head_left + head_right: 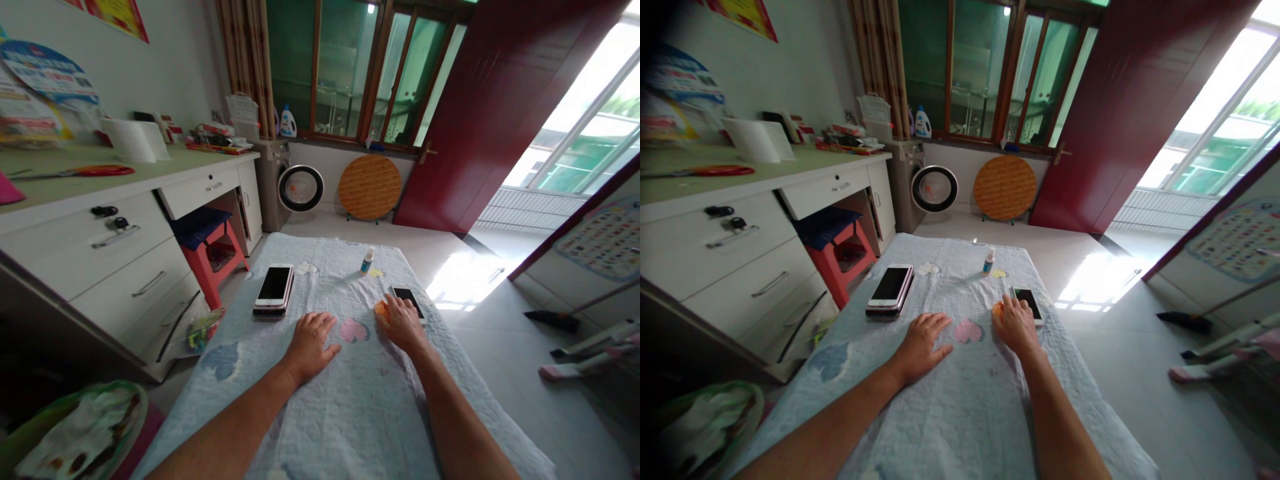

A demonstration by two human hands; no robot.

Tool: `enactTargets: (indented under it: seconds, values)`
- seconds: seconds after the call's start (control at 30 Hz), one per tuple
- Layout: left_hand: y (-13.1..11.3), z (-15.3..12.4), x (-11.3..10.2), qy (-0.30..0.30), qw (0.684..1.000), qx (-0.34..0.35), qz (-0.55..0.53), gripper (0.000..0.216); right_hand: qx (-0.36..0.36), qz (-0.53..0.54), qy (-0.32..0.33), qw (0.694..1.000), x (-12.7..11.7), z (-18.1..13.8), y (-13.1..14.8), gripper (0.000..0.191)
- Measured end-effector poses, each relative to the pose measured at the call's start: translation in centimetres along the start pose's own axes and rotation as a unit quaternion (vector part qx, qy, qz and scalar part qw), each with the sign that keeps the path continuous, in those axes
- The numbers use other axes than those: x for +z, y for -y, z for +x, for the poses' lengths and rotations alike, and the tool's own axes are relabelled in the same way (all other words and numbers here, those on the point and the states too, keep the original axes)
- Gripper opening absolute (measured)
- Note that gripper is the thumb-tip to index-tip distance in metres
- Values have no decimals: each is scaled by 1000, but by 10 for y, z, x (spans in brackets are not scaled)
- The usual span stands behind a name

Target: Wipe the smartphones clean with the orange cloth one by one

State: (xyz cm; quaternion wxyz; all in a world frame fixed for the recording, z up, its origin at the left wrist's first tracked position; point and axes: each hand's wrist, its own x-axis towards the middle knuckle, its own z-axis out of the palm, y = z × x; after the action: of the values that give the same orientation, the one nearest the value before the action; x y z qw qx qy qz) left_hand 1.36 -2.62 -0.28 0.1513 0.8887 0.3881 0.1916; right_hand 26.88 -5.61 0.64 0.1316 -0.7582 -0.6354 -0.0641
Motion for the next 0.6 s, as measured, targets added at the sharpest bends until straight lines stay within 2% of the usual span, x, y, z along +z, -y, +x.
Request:
enactTargets:
  seconds: [0.17, 0.37, 0.47, 0.53, 0.6]
  values:
    - [0, 0, 0, -8, 1000, 3, -3, 50, -1, 38, 33, 999, -7, 5, 8, 17]
    - [1, 0, -1, -21, 1000, 14, -15, 47, -48, 134, 74, 987, -21, 9, 32, 16]
    - [0, 1, -1, -52, 997, 43, -27, 39, -43, 143, 61, 987, -13, 1, 47, 20]
    - [-1, 1, -3, -90, 994, 64, -19, 36, -46, 142, 43, 988, -4, -6, 54, 25]
    - [-1, 2, -8, -135, 987, 81, 9, 35, -65, 136, 29, 988, 4, -12, 57, 21]
